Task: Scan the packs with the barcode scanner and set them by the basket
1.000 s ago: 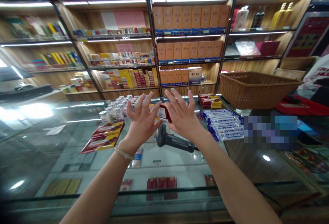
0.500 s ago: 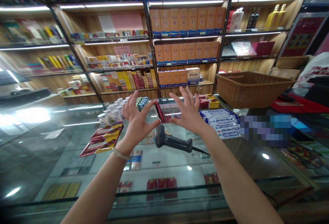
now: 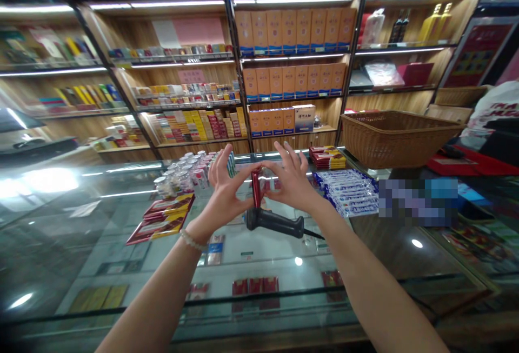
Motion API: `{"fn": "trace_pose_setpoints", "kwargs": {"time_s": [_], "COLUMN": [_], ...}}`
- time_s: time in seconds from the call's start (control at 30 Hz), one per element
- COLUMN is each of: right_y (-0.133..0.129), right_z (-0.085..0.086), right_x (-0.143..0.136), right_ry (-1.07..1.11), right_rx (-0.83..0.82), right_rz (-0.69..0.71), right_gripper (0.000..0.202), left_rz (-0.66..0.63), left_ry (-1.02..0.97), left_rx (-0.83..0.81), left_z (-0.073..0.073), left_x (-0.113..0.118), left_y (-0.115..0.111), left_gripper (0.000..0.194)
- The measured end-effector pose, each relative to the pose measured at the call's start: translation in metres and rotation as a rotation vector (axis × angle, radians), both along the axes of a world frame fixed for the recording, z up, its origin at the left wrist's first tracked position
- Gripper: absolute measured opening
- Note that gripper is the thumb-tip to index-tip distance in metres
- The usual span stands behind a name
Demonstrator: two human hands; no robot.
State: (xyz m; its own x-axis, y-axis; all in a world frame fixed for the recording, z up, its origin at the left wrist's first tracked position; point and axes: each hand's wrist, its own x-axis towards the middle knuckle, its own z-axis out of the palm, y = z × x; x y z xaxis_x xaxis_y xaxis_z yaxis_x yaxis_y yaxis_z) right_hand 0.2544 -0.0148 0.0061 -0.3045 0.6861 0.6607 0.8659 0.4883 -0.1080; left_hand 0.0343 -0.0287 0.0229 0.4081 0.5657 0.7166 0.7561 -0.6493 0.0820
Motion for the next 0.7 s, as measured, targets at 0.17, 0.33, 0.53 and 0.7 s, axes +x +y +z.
{"fn": "trace_pose_setpoints", "kwargs": {"time_s": [0.17,0.33,0.53,0.7], "right_y": [-0.004,-0.007,-0.005,0.004], "right_z": [0.006,0.01,0.008,-0.001], "right_x": [0.004,0.005,0.007,0.01], "right_ry": [-0.006,-0.046,-0.117,-0.156], "right_rx": [0.095,0.148,0.162,0.246], "right_rz": [-0.072,-0.142,-0.187,-0.188], "right_gripper": [0.061,0.057,0.054,0.052], "left_rz": [0.007,0.085,0.127,0.136], "left_ry": [-0.028,-0.073,-0.004,0.084], "left_rx": [0.007,0.038,0.151,0.177], "left_z": [0.002,0.003,0.006,0.005], "left_x": [-0.009,-0.024,-0.035,-0.035], "left_y": [0.006,0.015,0.019,0.019], "left_gripper": [0.077,0.098,0.1,0.085]}}
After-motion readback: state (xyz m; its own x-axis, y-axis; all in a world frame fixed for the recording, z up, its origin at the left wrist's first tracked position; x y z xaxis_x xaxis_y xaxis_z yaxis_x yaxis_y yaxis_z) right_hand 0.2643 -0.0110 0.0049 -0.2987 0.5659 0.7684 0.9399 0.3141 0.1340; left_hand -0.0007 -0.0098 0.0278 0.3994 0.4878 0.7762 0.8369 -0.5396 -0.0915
